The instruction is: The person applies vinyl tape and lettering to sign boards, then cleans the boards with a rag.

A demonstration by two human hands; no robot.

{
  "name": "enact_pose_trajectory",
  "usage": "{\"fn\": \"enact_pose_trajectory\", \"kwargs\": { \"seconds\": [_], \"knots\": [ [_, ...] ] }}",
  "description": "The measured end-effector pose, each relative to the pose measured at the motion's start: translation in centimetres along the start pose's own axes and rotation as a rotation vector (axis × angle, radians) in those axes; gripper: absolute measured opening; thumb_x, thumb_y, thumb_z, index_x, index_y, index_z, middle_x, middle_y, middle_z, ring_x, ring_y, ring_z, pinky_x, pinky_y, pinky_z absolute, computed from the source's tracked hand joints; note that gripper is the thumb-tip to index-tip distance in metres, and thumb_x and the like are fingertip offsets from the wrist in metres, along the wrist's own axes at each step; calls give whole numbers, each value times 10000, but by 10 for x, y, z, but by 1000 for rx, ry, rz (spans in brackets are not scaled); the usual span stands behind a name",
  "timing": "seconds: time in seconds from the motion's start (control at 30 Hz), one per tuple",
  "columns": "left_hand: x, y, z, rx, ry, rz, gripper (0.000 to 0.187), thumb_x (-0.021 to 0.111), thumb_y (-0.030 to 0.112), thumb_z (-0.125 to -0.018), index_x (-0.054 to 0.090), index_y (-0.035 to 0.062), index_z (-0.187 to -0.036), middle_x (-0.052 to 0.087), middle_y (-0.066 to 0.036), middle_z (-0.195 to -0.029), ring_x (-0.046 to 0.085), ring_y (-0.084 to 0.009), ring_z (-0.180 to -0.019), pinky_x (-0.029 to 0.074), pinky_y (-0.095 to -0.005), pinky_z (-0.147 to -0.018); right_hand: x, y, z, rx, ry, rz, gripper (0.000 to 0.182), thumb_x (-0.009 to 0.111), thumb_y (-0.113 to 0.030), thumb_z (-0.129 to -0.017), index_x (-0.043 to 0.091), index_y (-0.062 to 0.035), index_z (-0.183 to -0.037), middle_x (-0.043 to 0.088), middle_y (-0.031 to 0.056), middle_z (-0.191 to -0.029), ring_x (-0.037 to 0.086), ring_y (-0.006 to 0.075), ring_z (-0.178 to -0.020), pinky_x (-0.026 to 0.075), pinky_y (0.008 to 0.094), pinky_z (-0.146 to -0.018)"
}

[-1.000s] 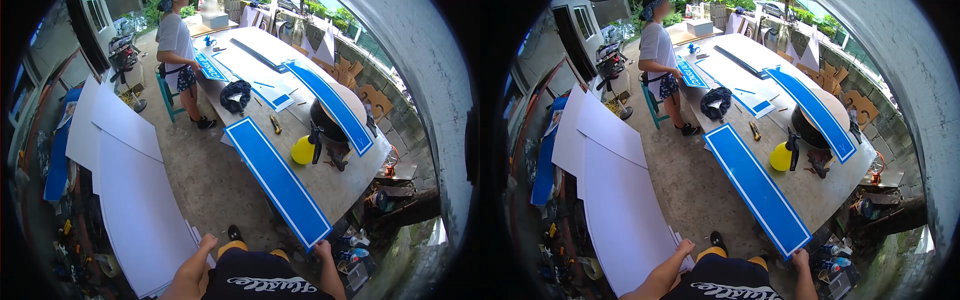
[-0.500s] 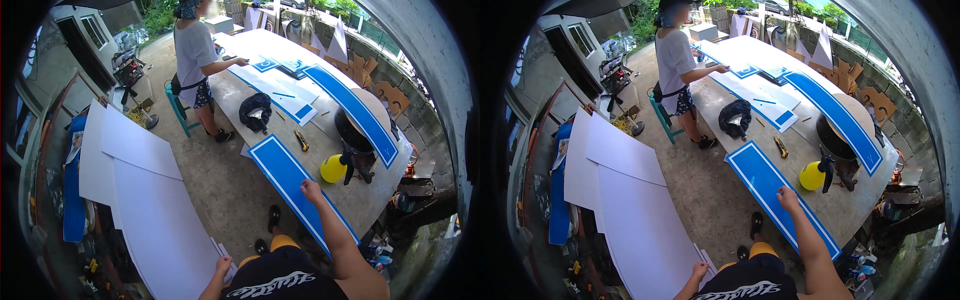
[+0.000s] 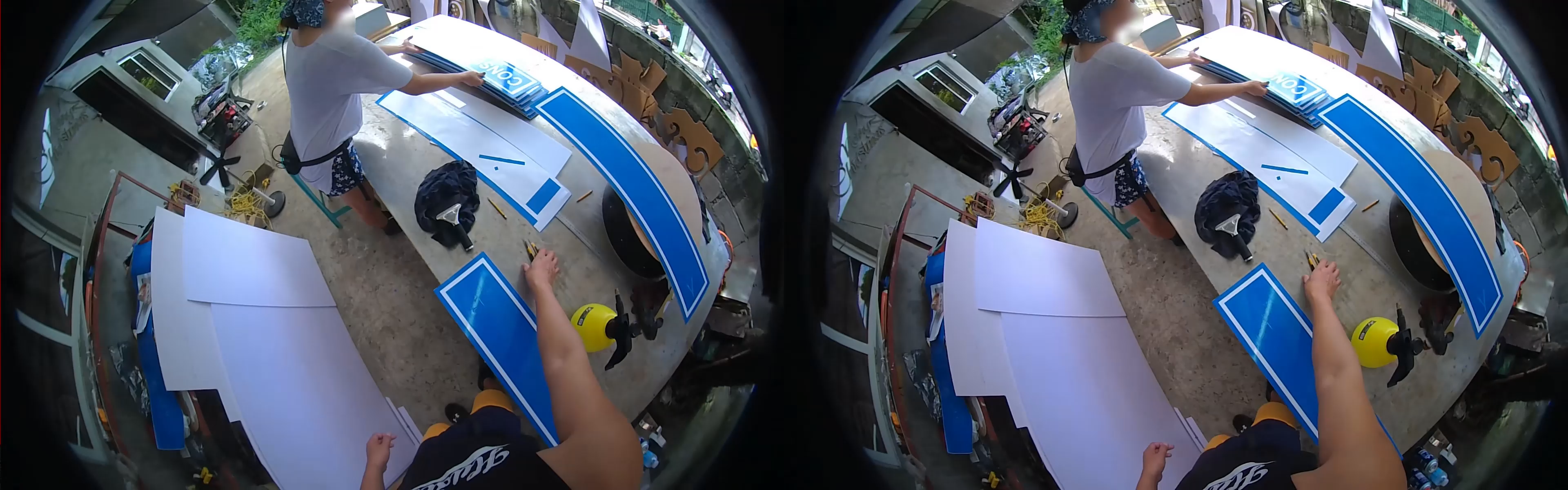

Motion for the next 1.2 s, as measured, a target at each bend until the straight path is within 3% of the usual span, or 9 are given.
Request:
{"fn": "enact_pose_trajectory", "kwargs": {
  "seconds": [0.13,0.23,0.3,0.43,0.5,0.63,0.83,1.1,1.2],
  "knots": [
    [43,23,-13,118,-123,-165,302,731,273,-954,684,-19,-1014,752,-109,-898,695,-176,-793,556,-314,-748,16,10,-15,57,-26,-53,533,824,-214,-842,580,-42,-1284,538,198,-1328,517,395,-1276,458,502,-1064],
    [58,30,-16,92,-239,-299,247,658,217,-1020,650,-22,-1080,772,-123,-1033,695,-166,-852,564,-304,-786,5,-4,-1,-12,-15,-138,429,787,-184,-857,618,-22,-1216,548,220,-1261,520,414,-1254,466,504,-1044],
    [46,20,-30,71,-209,-268,273,706,249,-975,685,-16,-1037,761,-114,-950,700,-173,-819,561,-309,-767,-5,-24,29,-179,26,-238,371,768,-176,-856,644,-19,-1169,548,227,-1201,562,436,-1172,490,503,-995],
    [19,0,-66,59,-250,-193,238,654,196,-1012,658,-34,-1074,769,-133,-1014,706,-198,-856,579,-331,-782,-31,-49,148,-311,-40,-449,385,769,-189,-850,642,-45,-1184,557,204,-1170,630,436,-1037,531,509,-894],
    [3,-10,-96,48,-245,-204,245,659,216,-1007,683,-25,-1033,765,-114,-975,687,-189,-801,565,-323,-747,-37,-52,221,-280,-217,-465,386,775,-204,-857,638,-45,-1181,560,193,-1165,633,424,-1047,534,496,-896],
    [-9,-20,-147,87,-348,-214,243,668,234,-1005,686,-8,-1013,762,-118,-959,664,-176,-758,554,-324,-720,-18,-26,352,-379,-298,-452,396,780,-241,-885,619,-56,-1196,659,209,-1114,666,403,-1036,541,474,-878],
    [34,-12,-218,173,-511,-318,249,654,228,-1018,653,-14,-1078,748,-124,-995,684,-191,-786,562,-337,-692,-34,69,502,-72,-226,-378,425,771,-272,-913,572,-76,-1234,726,230,-1058,696,445,-1010,547,514,-858],
    [139,43,-89,372,-653,-330,286,695,295,-992,690,11,-1025,752,-57,-895,661,-146,-737,536,-305,-705,-80,147,590,17,-70,-420,456,753,-271,-942,586,-89,-1325,732,244,-1101,704,444,-1037,563,480,-862],
    [180,1,-61,404,-737,-437,310,697,305,-988,696,-4,-1018,767,-72,-921,677,-149,-759,543,-311,-727,-85,159,608,16,-106,-497,422,739,-269,-957,598,-88,-1311,731,255,-1085,710,441,-1019,562,477,-854]
  ]
}}
Point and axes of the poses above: each hand's wrist, its own z-axis away from the middle knuckle, its own x-axis out of the palm, y = z × x, the point moved 10 cm from there along -z, towards the middle knuckle
